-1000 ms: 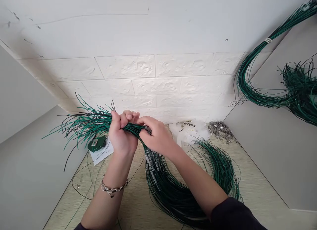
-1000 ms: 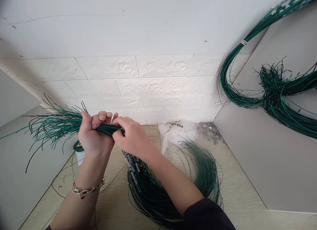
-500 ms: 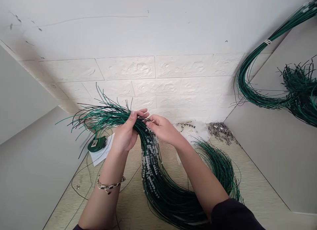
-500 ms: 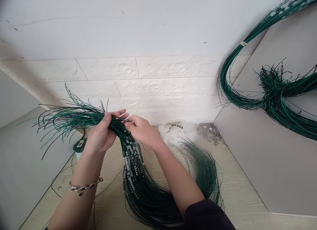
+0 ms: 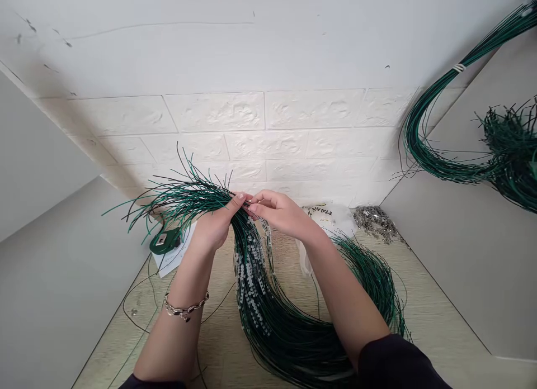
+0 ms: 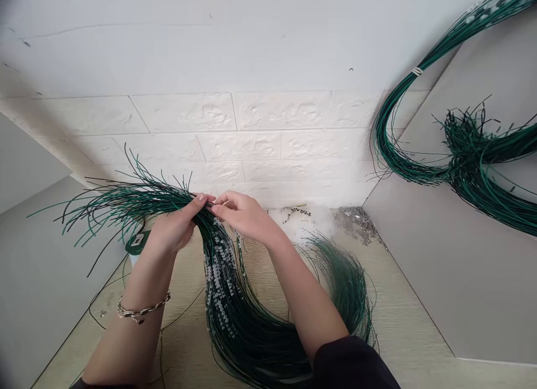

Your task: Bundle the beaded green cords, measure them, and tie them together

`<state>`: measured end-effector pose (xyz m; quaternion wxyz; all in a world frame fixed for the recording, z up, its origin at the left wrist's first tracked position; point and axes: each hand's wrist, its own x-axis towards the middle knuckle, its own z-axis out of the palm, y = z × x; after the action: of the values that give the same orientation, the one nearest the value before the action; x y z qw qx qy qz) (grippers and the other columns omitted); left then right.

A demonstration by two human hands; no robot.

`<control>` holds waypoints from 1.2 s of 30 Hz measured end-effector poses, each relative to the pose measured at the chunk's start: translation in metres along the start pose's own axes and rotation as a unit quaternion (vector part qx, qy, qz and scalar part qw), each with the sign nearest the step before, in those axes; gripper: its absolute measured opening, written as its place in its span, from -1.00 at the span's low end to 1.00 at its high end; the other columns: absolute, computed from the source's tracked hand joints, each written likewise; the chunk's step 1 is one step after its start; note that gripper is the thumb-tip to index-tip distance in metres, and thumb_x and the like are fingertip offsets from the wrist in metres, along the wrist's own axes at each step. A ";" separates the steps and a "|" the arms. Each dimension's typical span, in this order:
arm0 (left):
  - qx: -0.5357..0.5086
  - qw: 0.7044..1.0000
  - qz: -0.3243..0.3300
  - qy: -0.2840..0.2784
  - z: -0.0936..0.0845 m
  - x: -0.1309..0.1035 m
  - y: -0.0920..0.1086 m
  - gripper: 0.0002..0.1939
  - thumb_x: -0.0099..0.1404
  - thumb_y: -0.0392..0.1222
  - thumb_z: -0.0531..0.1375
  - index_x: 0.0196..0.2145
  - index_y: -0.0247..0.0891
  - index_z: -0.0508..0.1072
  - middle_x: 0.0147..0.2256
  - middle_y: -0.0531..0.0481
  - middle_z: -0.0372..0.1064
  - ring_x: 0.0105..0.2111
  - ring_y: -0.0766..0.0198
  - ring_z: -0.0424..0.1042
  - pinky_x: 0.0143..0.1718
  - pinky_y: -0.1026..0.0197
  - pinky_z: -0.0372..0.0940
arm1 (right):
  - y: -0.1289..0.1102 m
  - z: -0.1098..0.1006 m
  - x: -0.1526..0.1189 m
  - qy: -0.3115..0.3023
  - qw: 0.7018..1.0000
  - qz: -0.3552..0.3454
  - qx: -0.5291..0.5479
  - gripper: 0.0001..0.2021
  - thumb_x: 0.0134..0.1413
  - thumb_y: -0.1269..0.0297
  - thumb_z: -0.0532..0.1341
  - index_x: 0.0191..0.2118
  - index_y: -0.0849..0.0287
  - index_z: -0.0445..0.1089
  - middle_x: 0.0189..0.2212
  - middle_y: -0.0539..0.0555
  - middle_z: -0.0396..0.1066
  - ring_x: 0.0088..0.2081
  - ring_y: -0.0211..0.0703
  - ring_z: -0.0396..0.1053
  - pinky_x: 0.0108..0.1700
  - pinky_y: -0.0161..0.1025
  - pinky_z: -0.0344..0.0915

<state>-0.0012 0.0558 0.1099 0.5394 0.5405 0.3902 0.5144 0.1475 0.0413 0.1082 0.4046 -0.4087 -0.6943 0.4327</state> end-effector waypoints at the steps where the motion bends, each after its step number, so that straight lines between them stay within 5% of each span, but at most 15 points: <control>1: 0.005 1.000 0.009 0.007 0.000 0.000 -0.001 -0.69 -0.07 0.02 0.25 -0.46 -0.30 0.49 -0.48 -0.03 0.40 -0.42 0.27 0.36 -0.27 0.22 0.25 | -0.001 0.000 -0.001 0.015 1.000 -0.003 -0.011 -0.79 -0.03 0.15 0.08 -0.38 0.19 0.30 -0.46 -0.01 0.31 -0.44 -0.34 0.19 -0.39 -0.35 0.09; 8: -0.012 0.997 0.026 0.067 0.001 -0.002 0.002 -0.70 -0.11 0.01 0.27 -0.51 -0.30 0.50 -0.55 0.01 0.35 -0.50 0.35 0.30 -0.36 0.28 0.23 | -0.009 0.001 -0.005 0.045 0.994 0.016 -0.097 -0.78 -0.12 0.15 0.14 -0.46 0.19 0.42 -0.58 -0.04 0.27 -0.50 -0.36 0.12 -0.45 -0.35 0.00; 16: -0.048 0.997 0.016 0.061 0.005 -0.004 0.006 -0.69 -0.18 0.01 0.31 -0.55 -0.30 0.50 -0.55 0.02 0.34 -0.50 0.37 0.28 -0.43 0.32 0.20 | -0.015 0.005 -0.010 0.042 0.987 -0.002 -0.157 -0.68 -0.07 0.13 0.11 -0.68 0.23 0.19 -0.72 -0.10 -0.03 -0.61 -0.41 -0.09 -0.54 -0.34 -0.17; 18: -0.063 0.997 0.005 0.049 0.005 -0.005 0.006 -0.68 -0.18 0.01 0.31 -0.54 -0.31 0.49 -0.55 0.02 0.33 -0.51 0.37 0.28 -0.45 0.32 0.20 | -0.014 0.005 -0.010 0.047 0.985 -0.011 -0.166 -0.71 -0.06 0.16 0.11 -0.65 0.23 0.22 -0.71 -0.10 0.03 -0.60 -0.41 -0.05 -0.53 -0.34 -0.13; 22: -0.076 0.997 0.010 0.001 0.005 -0.006 0.008 -0.69 -0.07 0.05 0.24 -0.53 -0.29 0.48 -0.43 -0.02 0.40 -0.35 0.28 0.35 -0.27 0.27 0.23 | -0.008 0.011 -0.006 0.083 0.989 -0.047 -0.113 -0.81 -0.08 0.18 0.15 -0.35 0.16 0.38 -0.48 -0.05 0.31 -0.47 -0.37 0.18 -0.42 -0.36 0.05; 26: -0.077 0.995 0.059 -0.005 0.006 -0.008 0.010 -0.70 0.06 0.04 0.16 -0.54 -0.28 0.44 -0.20 -0.04 0.39 -0.07 0.22 0.27 -0.03 0.23 0.13 | -0.001 0.020 0.000 0.067 0.988 -0.089 -0.104 -0.73 0.02 0.13 0.07 -0.43 0.19 0.40 -0.56 -0.03 0.31 -0.51 -0.33 0.19 -0.47 -0.35 0.06; 31: -0.091 0.994 0.050 0.039 0.009 -0.007 0.003 -0.64 0.03 0.11 0.15 -0.52 -0.29 0.39 -0.53 -0.01 0.41 -0.26 0.18 0.41 -0.08 0.12 0.21 | -0.001 0.020 0.000 0.059 0.983 -0.118 -0.128 -0.74 0.04 0.17 0.07 -0.19 0.10 0.39 -0.35 0.00 0.39 -0.32 -0.27 0.29 -0.31 -0.33 0.14; 36: -0.103 0.990 0.077 0.060 0.012 -0.004 -0.002 -0.63 0.04 0.13 0.13 -0.50 -0.28 0.36 -0.65 0.06 0.32 -0.32 0.18 0.43 -0.11 0.11 0.23 | -0.004 0.016 -0.004 0.046 0.972 -0.076 -0.218 -0.63 0.04 0.04 0.03 -0.44 0.22 0.42 -0.54 0.02 0.34 -0.46 -0.27 0.25 -0.38 -0.30 0.11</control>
<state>0.0103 0.0496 0.1088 0.5268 0.4788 0.3238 0.6232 0.1335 0.0326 0.1066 0.3685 -0.4527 -0.7817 0.2194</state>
